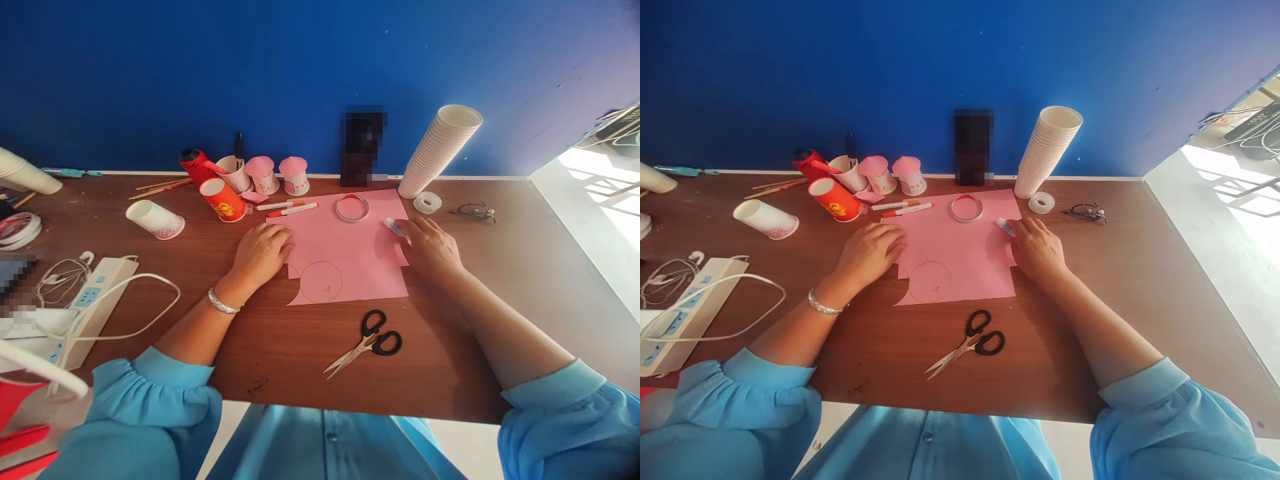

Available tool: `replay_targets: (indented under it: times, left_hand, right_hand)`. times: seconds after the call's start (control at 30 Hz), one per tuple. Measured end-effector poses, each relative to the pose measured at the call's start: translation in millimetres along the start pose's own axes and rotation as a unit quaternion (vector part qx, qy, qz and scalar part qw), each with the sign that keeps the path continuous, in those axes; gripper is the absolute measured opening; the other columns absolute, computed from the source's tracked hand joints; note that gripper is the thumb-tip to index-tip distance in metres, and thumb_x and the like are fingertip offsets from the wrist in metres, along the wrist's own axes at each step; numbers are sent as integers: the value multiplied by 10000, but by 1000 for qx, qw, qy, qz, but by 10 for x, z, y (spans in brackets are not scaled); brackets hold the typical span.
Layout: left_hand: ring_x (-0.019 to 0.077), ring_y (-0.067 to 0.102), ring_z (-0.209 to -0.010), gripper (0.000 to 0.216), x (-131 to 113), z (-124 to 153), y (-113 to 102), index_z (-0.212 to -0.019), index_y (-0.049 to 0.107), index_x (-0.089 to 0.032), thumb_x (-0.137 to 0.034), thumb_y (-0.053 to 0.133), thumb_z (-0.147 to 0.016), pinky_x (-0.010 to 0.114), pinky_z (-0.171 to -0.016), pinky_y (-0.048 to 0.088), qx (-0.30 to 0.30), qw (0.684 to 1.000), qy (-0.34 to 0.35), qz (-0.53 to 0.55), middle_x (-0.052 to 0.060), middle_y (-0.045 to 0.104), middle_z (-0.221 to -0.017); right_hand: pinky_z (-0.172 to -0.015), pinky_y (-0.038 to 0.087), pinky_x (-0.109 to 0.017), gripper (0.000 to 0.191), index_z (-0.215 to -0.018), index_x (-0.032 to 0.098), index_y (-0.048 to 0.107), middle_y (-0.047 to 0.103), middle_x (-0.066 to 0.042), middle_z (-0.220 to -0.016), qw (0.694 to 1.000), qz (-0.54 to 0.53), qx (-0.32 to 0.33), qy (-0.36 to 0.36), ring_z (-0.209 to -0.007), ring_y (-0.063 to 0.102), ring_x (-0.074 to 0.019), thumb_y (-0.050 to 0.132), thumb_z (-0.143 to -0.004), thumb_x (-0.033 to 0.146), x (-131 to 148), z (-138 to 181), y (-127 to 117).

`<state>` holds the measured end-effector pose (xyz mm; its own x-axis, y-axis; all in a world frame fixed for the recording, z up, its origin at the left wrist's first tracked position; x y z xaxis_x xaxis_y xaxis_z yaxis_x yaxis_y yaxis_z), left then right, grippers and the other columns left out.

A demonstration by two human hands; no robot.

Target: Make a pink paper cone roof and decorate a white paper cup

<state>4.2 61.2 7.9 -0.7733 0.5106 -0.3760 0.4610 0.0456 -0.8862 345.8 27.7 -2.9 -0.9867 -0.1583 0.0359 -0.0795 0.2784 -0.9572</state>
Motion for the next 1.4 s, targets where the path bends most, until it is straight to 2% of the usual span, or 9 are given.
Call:
replay_targets:
  times: [0.13,0.27,0.43,0.57,0.83,1.03,1.2,1.3,1.4]
  left_hand:
    - [332,669,-1105,229,-270,-224,20,-1111,751,-204,-171,615,-930,481,-962,519,-6,997,56,-44,136,738,-1158]
    - [277,672,-1072,219,-616,-577,253,-1119,722,-162,-113,609,-939,393,-875,550,30,987,130,-94,123,715,-1129]
    - [275,660,-1079,252,-875,-799,475,-1190,683,-128,-125,603,-952,403,-899,567,31,983,149,-103,137,692,-1182]
    - [282,669,-1102,299,-794,-601,373,-1238,675,-133,-113,593,-952,429,-955,577,20,982,158,-101,134,695,-1215]
    - [306,670,-1171,282,-166,-153,-63,-1213,705,-136,-137,592,-954,463,-994,582,-1,990,53,-130,137,710,-1229]
    - [266,661,-1125,286,-475,-574,225,-1227,696,-152,-142,615,-953,385,-891,573,11,989,113,-94,123,689,-1216]
    - [260,621,-1008,126,-749,-1045,589,-1004,730,-152,-147,631,-926,371,-787,518,28,981,154,-111,125,665,-1103]
    - [253,604,-939,206,-791,-1078,625,-850,717,-152,-98,542,-946,378,-743,488,26,980,157,-121,120,665,-992]
    - [260,600,-944,256,-755,-882,464,-895,717,-132,-94,478,-978,393,-756,489,19,978,161,-133,131,669,-979]
  right_hand:
    - [-705,481,-372,367,-1269,186,656,713,-138,-1137,1000,12,-12,-13,-1041,624,-309,500,-937,163,36,-6,46]
    - [-783,491,-375,376,-1291,173,632,706,-142,-1136,999,18,-23,-25,-1021,601,-300,506,-937,169,41,2,88]
    - [-817,502,-394,384,-1299,149,627,699,-154,-1136,999,21,-23,-24,-1011,600,-302,480,-945,156,-21,45,80]
    - [-838,508,-426,369,-1306,149,625,681,-162,-1237,1000,9,-22,-16,-1067,594,-326,495,-964,197,-53,61,64]
    - [-903,508,-471,395,-1360,167,587,648,-160,-1364,999,-42,-31,-16,-1172,582,-345,509,-990,278,5,60,83]
    - [-914,514,-493,381,-1326,205,617,665,-150,-1324,997,-64,-51,2,-1156,584,-356,518,-979,326,-23,55,107]
    - [-907,516,-466,314,-1240,221,672,692,-124,-1285,996,-68,-55,9,-1141,599,-333,541,-978,333,-53,66,104]
    - [-874,515,-435,267,-1161,227,707,717,-107,-1228,996,-71,-55,17,-1102,617,-313,538,-989,341,-112,55,107]
    - [-843,509,-424,259,-1125,234,720,732,-107,-1173,995,-76,-58,29,-1050,627,-307,532,-990,349,-184,24,121]
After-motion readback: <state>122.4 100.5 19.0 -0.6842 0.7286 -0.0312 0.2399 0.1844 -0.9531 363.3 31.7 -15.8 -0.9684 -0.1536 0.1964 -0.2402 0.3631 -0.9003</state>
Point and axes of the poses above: each hand's wrist, its own z-axis away from the middle knuckle, its own y-axis out of the palm, x = y × z, the point moved 4 cm from there along -z, towards the middle knuckle
